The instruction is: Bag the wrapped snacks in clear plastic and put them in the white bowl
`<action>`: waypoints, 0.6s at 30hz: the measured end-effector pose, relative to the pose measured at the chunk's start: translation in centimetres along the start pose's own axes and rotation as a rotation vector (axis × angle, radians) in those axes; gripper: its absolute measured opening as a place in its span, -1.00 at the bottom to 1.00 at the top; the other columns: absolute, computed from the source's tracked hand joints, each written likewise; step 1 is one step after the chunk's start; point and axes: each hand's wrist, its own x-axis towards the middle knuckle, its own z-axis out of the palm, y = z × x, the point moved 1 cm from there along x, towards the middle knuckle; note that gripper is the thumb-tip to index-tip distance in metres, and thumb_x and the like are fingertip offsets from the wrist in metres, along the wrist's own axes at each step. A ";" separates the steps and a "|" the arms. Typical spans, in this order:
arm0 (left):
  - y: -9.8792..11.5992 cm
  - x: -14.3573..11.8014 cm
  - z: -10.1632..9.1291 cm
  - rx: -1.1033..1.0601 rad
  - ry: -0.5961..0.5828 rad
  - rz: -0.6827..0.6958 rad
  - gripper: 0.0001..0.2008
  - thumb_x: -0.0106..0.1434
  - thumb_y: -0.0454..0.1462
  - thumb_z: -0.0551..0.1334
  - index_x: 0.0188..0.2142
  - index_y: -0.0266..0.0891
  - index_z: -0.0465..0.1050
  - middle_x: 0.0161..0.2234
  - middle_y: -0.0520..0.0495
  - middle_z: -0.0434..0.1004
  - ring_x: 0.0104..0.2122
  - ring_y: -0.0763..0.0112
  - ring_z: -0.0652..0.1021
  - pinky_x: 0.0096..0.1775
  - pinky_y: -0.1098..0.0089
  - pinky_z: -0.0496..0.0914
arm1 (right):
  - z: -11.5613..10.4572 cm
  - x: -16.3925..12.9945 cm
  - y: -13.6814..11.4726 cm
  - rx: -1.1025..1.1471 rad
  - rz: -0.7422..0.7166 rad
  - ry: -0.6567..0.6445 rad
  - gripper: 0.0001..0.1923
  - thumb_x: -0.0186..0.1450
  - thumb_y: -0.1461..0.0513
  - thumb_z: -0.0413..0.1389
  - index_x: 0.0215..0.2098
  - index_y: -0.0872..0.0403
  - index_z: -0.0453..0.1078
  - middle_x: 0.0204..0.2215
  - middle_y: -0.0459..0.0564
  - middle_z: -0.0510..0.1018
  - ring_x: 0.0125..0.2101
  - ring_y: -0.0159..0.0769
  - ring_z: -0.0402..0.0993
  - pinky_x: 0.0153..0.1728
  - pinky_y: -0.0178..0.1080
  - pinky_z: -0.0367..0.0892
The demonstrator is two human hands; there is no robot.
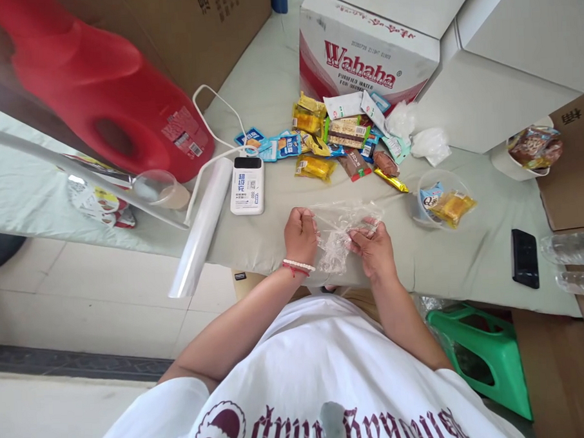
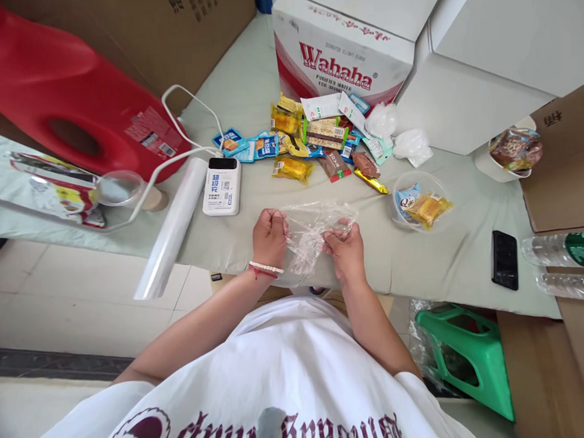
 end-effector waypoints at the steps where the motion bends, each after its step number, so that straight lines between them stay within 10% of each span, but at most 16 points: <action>1: 0.1 0.4 -0.4 -0.004 0.006 -0.009 -0.80 0.44 -0.16 0.14 -0.34 -0.14 0.30 -0.55 0.14 0.27 -0.59 0.49 0.31 -0.51 0.44 0.24 | -0.4 0.1 -0.3 -0.030 -0.010 -0.018 -0.35 -0.08 0.13 0.46 -0.07 -0.04 0.32 -0.42 -0.20 0.59 -0.40 -0.31 0.58 -0.45 -0.30 0.52; 10: 1.0 3.8 -4.5 -0.118 0.028 -0.235 -0.81 0.36 -0.25 0.17 -0.41 -0.17 0.28 -0.60 0.18 0.15 -0.67 0.59 0.17 -0.66 0.57 0.04 | -4.5 1.1 -1.8 -0.091 -0.035 -0.068 -0.54 -0.10 0.07 0.51 -0.30 0.06 0.54 -0.43 -0.09 0.63 -0.44 -0.40 0.51 -0.48 -0.37 0.48; 18: 0.1 3.2 -1.3 -0.057 0.200 -0.067 -0.71 0.43 -0.10 0.14 -0.40 -0.14 0.22 -0.55 0.11 0.23 -0.61 0.52 0.31 -0.58 0.49 0.24 | -2.1 0.3 0.2 0.042 -0.060 0.102 -0.55 0.08 -0.06 0.37 -0.27 -0.02 0.33 -0.41 -0.19 0.53 -0.42 -0.42 0.48 -0.48 -0.36 0.49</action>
